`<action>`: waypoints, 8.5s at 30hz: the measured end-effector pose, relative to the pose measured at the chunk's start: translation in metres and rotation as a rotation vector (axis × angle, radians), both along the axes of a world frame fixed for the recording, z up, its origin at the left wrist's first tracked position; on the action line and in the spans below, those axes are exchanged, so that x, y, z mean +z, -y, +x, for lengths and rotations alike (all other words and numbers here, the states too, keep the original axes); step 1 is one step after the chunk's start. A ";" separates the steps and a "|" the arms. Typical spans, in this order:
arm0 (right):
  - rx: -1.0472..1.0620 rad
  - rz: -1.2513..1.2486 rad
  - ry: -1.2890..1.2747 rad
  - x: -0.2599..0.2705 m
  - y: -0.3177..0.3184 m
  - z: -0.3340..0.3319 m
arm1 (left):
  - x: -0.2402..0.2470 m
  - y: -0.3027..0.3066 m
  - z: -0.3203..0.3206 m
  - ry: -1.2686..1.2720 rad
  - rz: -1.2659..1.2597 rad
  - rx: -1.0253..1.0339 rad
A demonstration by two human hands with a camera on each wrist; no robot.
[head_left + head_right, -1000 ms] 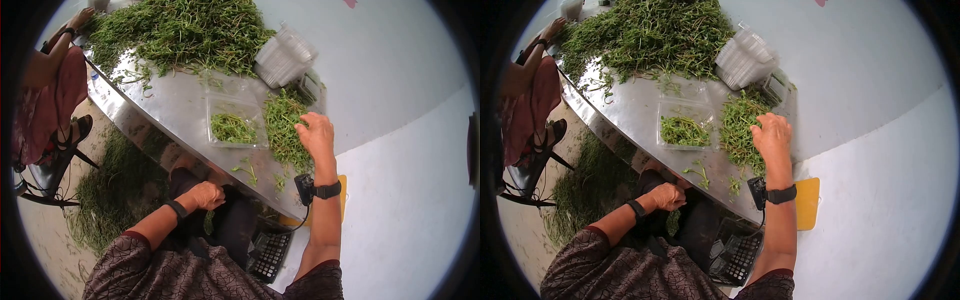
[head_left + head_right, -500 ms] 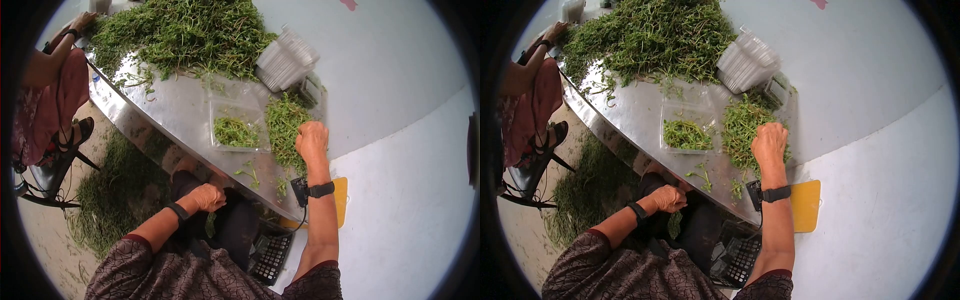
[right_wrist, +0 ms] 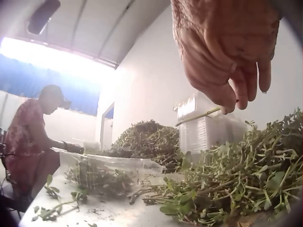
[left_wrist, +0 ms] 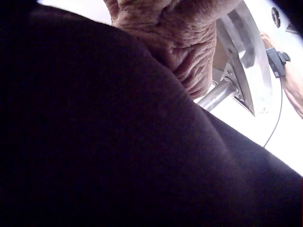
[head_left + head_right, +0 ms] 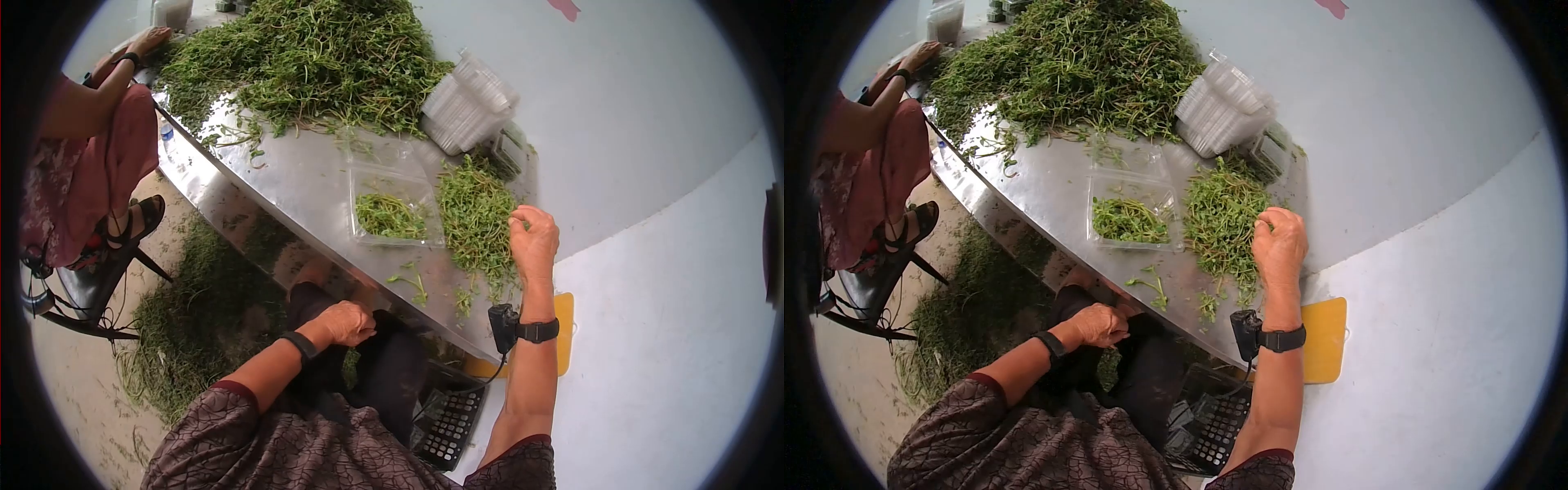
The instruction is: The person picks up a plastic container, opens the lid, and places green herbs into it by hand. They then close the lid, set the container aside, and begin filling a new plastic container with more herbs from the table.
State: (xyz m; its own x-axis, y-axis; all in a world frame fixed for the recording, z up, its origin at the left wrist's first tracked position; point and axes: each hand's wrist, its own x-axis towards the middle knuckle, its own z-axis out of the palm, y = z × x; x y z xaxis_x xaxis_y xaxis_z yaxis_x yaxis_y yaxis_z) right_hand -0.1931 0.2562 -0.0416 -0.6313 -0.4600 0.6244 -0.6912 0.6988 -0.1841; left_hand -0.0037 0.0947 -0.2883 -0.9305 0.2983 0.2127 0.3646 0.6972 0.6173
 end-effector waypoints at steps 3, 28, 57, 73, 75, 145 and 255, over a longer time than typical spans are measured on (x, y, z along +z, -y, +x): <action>0.023 -0.067 0.041 0.006 0.000 0.005 | 0.000 0.000 0.000 0.022 -0.013 -0.009; 0.488 0.081 0.236 0.004 0.062 0.066 | -0.005 -0.002 -0.002 -0.008 0.038 0.007; -0.188 0.049 0.224 0.014 -0.057 -0.007 | -0.005 -0.007 0.004 -0.028 0.017 0.046; -0.306 0.022 0.414 -0.011 -0.055 -0.048 | -0.004 -0.002 -0.001 0.056 0.005 0.079; -0.307 0.008 0.398 -0.008 -0.052 -0.044 | -0.001 -0.002 0.000 0.055 0.013 0.082; 0.404 -0.581 0.469 -0.083 -0.020 0.111 | 0.224 0.080 -0.027 -0.449 -0.406 0.177; -0.082 0.253 -0.052 -0.006 0.004 -0.010 | 0.151 0.131 -0.022 -0.507 0.129 0.796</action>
State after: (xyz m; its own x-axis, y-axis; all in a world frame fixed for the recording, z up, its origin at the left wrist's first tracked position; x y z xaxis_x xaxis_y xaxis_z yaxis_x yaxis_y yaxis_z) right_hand -0.2027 0.2518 -0.0471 -0.6427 -0.5545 0.5287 -0.6346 0.7719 0.0380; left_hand -0.0254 -0.0363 -0.1370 -0.6383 -0.4366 0.6339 0.0578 0.7940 0.6051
